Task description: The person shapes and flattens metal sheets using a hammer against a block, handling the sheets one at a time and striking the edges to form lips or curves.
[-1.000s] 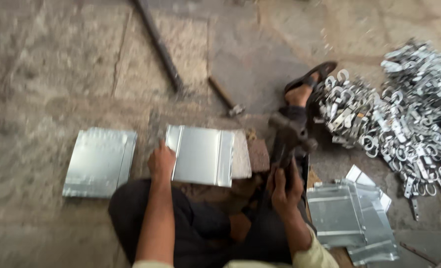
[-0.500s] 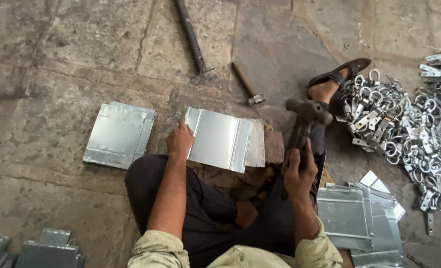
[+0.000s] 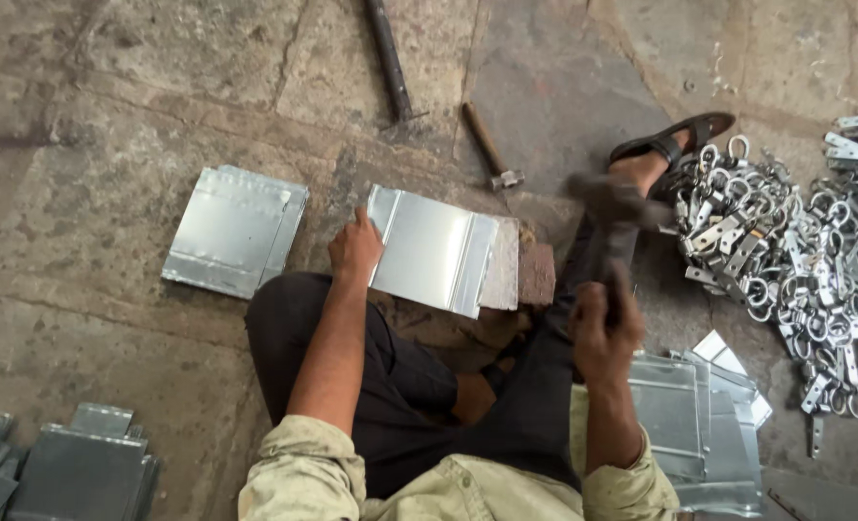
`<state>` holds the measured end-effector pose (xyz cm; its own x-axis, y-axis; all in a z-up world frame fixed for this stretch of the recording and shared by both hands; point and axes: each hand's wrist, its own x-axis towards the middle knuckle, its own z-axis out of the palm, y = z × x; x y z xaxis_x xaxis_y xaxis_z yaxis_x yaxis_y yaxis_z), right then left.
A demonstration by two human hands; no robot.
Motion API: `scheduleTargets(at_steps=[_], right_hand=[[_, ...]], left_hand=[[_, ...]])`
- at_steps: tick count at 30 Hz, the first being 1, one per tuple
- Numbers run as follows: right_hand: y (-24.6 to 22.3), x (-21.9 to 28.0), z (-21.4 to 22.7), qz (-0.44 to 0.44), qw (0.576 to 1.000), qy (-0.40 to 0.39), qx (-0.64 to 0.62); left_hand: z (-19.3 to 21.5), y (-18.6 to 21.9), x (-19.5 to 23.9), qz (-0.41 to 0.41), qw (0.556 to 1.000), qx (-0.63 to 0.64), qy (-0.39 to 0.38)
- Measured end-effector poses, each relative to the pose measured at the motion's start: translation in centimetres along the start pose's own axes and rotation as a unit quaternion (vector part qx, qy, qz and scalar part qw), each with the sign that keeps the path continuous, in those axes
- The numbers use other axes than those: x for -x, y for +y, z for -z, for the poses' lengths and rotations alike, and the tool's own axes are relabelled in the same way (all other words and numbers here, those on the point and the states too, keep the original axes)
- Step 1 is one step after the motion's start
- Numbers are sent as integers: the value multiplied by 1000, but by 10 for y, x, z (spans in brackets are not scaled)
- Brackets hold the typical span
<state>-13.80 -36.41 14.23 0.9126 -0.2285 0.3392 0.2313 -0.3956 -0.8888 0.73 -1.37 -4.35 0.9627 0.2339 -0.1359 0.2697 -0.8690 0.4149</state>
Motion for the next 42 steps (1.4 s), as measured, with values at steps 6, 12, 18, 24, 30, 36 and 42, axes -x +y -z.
scheduleTargets(at_steps=[6, 12, 18, 24, 30, 36, 42], right_hand=[[94, 23, -39, 96, 993, 71, -16], [70, 4, -21, -103, 983, -94, 123], [-39, -6, 1, 87, 992, 28, -92], [47, 26, -46, 205, 969, -1, 138], [35, 2, -21, -127, 978, -104, 132], [-28, 4, 11, 46, 992, 47, -108], [83, 53, -38, 131, 976, -82, 151]], left_hand=[[-4, -1, -1, 2, 1000, 6, 5], [-8, -5, -10, -2, 1000, 15, 16], [-3, -2, -4, -10, 1000, 17, 8], [-6, -3, -3, -15, 1000, 16, 18], [-7, -4, -3, -7, 1000, 15, 19], [-1, 0, -3, -10, 1000, 11, 21], [-8, -4, -3, -5, 1000, 19, 17]])
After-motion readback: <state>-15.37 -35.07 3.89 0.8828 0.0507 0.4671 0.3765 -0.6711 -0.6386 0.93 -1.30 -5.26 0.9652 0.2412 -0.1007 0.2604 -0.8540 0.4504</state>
